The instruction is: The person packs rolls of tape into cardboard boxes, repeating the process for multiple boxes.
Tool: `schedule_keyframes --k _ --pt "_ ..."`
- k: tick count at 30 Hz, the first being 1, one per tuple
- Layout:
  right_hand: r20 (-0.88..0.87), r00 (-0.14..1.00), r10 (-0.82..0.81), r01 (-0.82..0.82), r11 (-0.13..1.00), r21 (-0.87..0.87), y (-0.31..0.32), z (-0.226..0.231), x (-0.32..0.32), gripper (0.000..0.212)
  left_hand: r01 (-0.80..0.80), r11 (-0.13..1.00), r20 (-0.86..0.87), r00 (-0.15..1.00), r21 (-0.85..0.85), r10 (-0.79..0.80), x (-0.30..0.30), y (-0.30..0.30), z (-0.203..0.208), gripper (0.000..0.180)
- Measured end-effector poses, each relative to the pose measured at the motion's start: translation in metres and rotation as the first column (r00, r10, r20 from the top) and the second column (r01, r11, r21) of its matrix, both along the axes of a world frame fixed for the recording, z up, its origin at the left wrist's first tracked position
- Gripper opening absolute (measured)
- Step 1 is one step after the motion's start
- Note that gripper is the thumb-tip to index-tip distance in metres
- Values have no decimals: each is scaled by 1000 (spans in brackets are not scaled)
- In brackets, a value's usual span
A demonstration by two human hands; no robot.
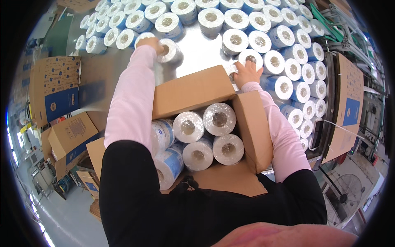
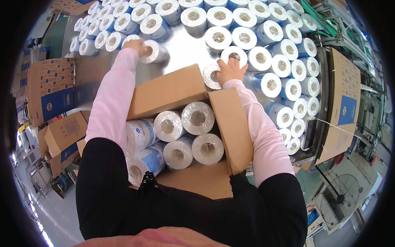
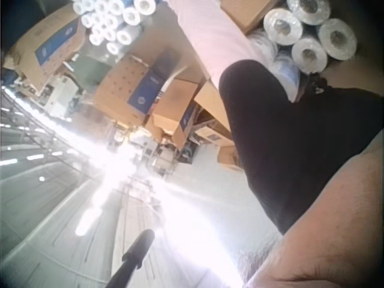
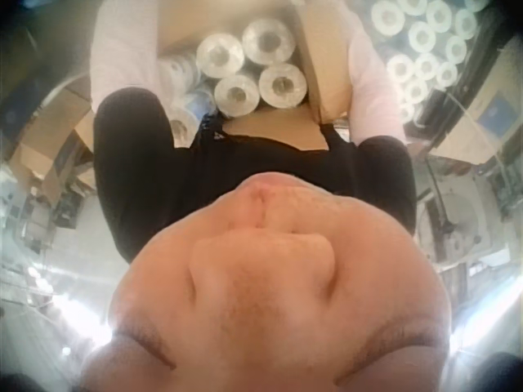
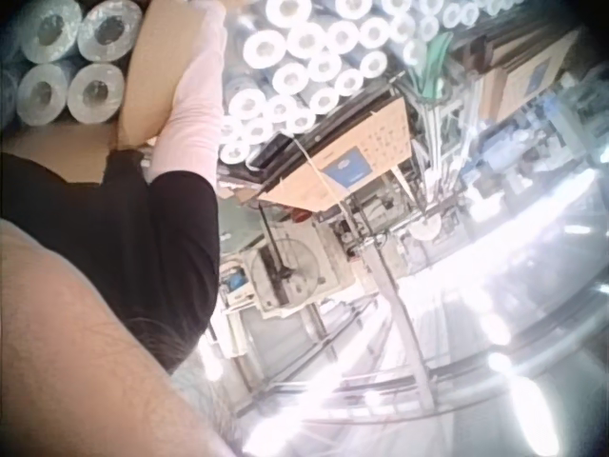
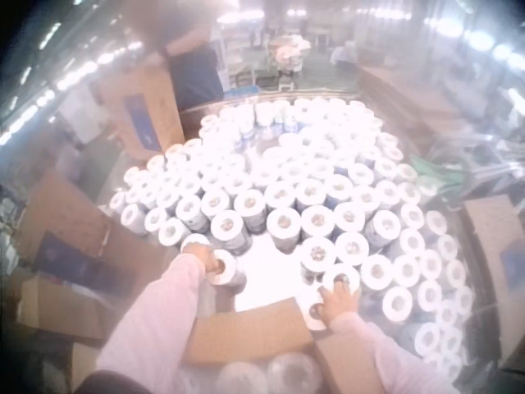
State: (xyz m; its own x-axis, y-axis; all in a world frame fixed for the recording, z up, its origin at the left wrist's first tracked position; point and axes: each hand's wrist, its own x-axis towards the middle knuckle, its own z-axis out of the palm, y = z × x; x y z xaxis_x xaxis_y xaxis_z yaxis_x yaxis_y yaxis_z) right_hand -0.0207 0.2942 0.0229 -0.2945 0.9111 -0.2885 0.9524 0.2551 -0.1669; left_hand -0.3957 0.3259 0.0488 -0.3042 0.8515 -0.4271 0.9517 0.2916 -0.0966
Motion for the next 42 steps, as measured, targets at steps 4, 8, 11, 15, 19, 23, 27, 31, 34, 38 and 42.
schedule_keyframes --k 4,8,11,15,19,23,27,31,34,38,42 --pt "103 992 67 -43 975 -216 27 27 20 52 -357 929 547 799 102 247 17 -32 60 42" --pt "-636 736 -232 180 973 -147 63 40 80 57 -505 841 979 46 194 -198 28 -101 130 30" --pt "-823 556 -115 -128 967 -221 40 150 85 45 -213 913 900 -197 349 -390 97 -177 224 28" --pt "-830 388 400 -747 665 -28 -34 267 84 32 169 914 821 403 368 -405 138 -267 269 35" --pt "-108 413 904 -910 414 -14 -161 294 16 30 408 837 510 665 364 -546 179 -327 259 57" --pt "-218 528 821 -795 568 213 -200 224 35 33 118 850 530 735 514 -423 137 -340 274 62" --pt "-892 416 180 -496 867 -56 -171 241 85 40 -170 719 37 980 674 198 17 -417 234 65" --pt "-364 926 102 -73 993 91 -107 219 135 38 -764 644 522 562 32 641 -65 -537 169 72" --pt "-680 729 71 -248 954 -166 -126 243 90 40 -857 515 941 155 -23 300 12 -520 233 53" --pt "-440 649 621 -555 782 285 -183 212 -10 30 121 992 751 653 24 -98 124 -477 281 70" --pt "-488 573 658 -428 749 506 -138 193 -80 26 -117 960 386 922 254 10 125 -426 275 76"
